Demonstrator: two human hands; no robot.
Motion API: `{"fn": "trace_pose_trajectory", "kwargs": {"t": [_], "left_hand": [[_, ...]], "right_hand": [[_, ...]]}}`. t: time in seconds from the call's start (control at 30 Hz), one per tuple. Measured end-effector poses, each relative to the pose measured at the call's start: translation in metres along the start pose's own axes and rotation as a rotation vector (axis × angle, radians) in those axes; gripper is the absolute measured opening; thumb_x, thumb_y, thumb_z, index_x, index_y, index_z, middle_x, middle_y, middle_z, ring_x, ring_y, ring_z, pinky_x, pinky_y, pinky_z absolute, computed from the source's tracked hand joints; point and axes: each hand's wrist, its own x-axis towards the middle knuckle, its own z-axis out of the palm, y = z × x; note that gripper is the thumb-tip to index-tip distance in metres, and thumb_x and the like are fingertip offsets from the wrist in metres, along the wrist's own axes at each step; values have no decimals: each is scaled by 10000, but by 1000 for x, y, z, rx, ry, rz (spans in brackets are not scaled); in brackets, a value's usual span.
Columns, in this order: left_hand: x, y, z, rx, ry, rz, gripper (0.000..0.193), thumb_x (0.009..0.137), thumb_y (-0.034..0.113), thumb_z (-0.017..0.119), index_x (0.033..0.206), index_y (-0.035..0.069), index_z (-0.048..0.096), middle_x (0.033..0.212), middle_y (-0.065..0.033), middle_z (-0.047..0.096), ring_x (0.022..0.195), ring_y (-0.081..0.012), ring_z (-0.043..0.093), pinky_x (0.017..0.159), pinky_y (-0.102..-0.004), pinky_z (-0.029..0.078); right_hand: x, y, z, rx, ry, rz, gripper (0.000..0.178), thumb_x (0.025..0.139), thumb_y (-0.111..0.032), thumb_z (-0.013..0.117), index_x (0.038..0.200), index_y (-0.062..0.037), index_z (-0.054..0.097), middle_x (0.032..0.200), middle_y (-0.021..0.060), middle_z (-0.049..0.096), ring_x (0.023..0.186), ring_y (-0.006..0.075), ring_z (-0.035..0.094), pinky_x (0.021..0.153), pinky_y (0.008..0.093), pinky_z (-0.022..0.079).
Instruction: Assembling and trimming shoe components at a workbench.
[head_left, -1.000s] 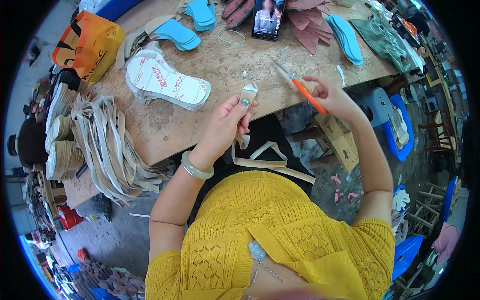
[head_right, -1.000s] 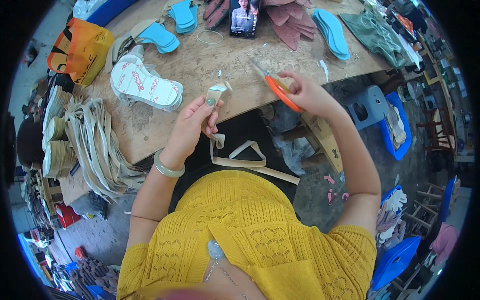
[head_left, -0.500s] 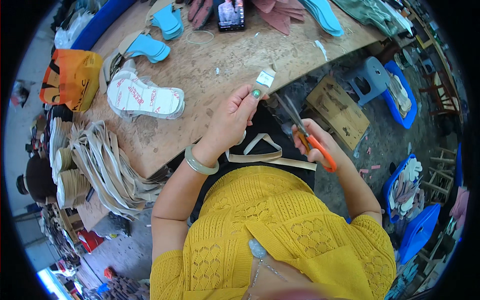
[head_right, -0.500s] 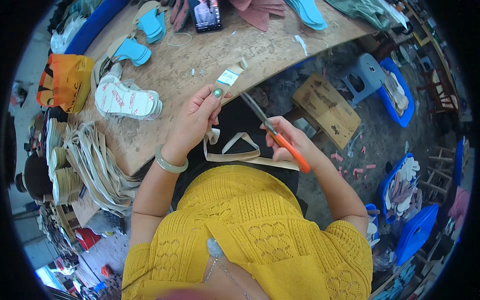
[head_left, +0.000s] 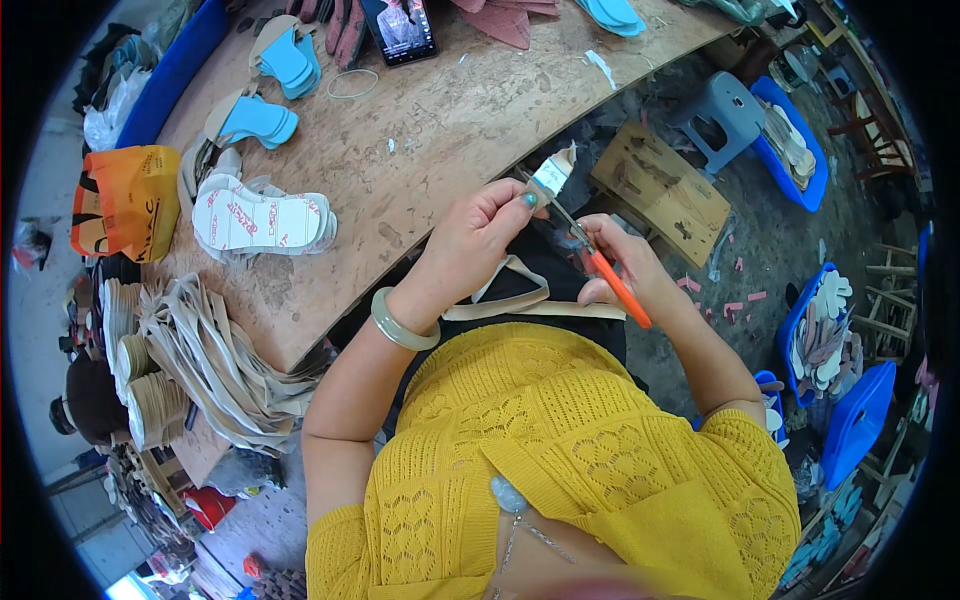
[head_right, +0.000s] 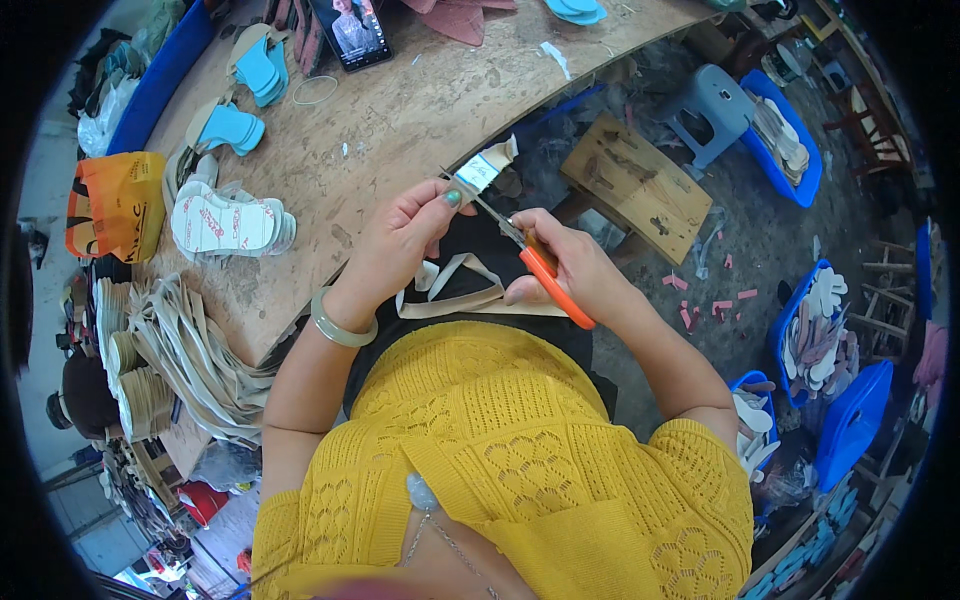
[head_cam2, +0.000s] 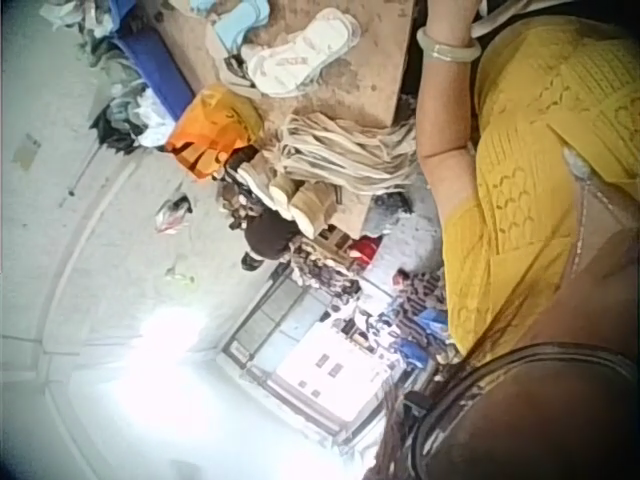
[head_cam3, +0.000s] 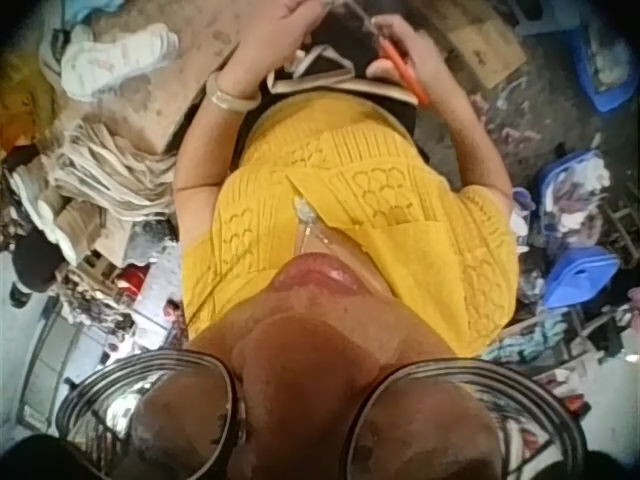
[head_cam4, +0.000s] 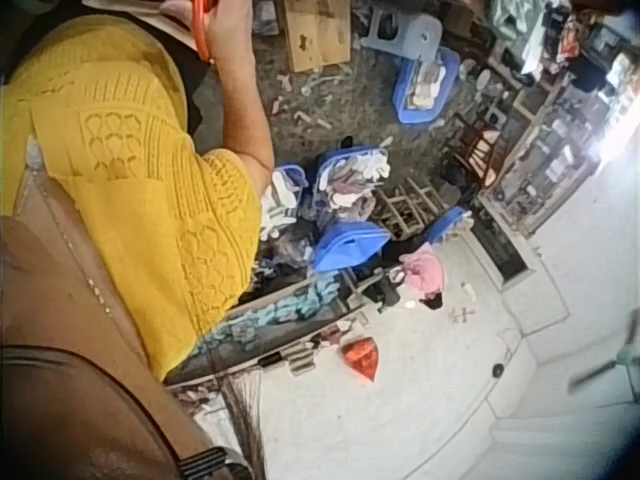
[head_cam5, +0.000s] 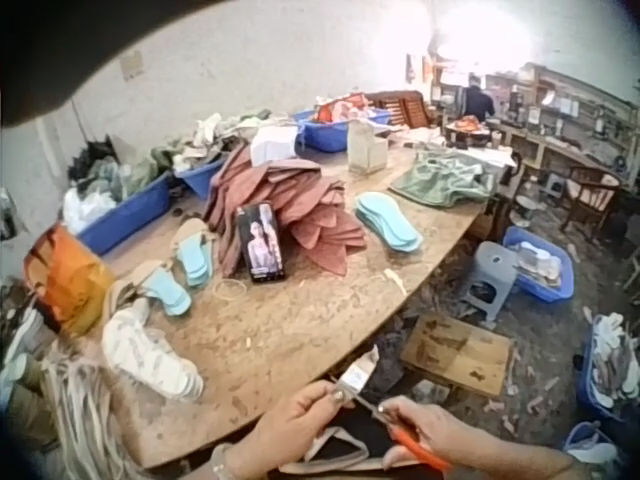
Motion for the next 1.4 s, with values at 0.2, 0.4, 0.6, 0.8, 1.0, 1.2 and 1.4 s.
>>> {"fn": "trace_pose_trajectory", "kwargs": {"t": [0.2,0.4,0.6,0.8,1.0,1.2,1.4], "left_hand": [[-1,-5,-5,0,19,9,232,938,183,454,938,12,610,835,13,601,790,-50,516,730,-218,418],[-22,-22,-14,-67,44,119,199,945,173,476,990,41,618,789,36,475,733,-48,442,680,-205,391],[-74,-22,-37,18,165,264,236,948,117,472,1117,24,608,876,7,494,799,-72,492,748,-213,410],[-127,-27,-44,-275,486,325,397,936,46,454,1329,33,397,872,-42,553,734,-98,546,703,-231,466],[-154,-55,-57,-326,562,512,157,927,-6,416,1010,-4,549,900,-54,542,784,-118,547,743,-247,450],[-162,-58,-67,-323,622,442,159,900,-13,445,910,-16,604,921,-41,571,850,-113,545,823,-243,414],[-157,-63,-67,-350,528,356,188,903,-1,444,955,-15,624,941,-46,599,893,-110,548,847,-240,408]], "right_hand": [[0,10,0,26,85,85,609,653,-291,834,1106,-31,522,719,-38,478,630,43,413,576,193,368],[68,-18,-8,-520,275,-166,449,710,-251,758,1089,-92,578,832,130,624,711,303,623,636,369,491],[149,-33,-1,-946,117,-211,354,779,-213,643,1123,-142,596,873,142,610,806,332,619,689,412,496],[177,-66,75,-698,144,-817,368,756,-174,690,1093,-56,603,1020,144,614,933,318,595,796,383,490],[200,-110,186,-507,27,-993,428,748,-173,686,1140,-50,567,1200,158,515,1108,331,513,915,399,444],[227,-108,205,-588,-62,-971,311,759,-133,653,1053,-42,609,1128,142,541,1034,319,541,878,392,458],[245,-113,205,-651,-151,-963,260,778,-103,616,1030,-37,616,949,134,620,913,285,597,818,367,484]]}}
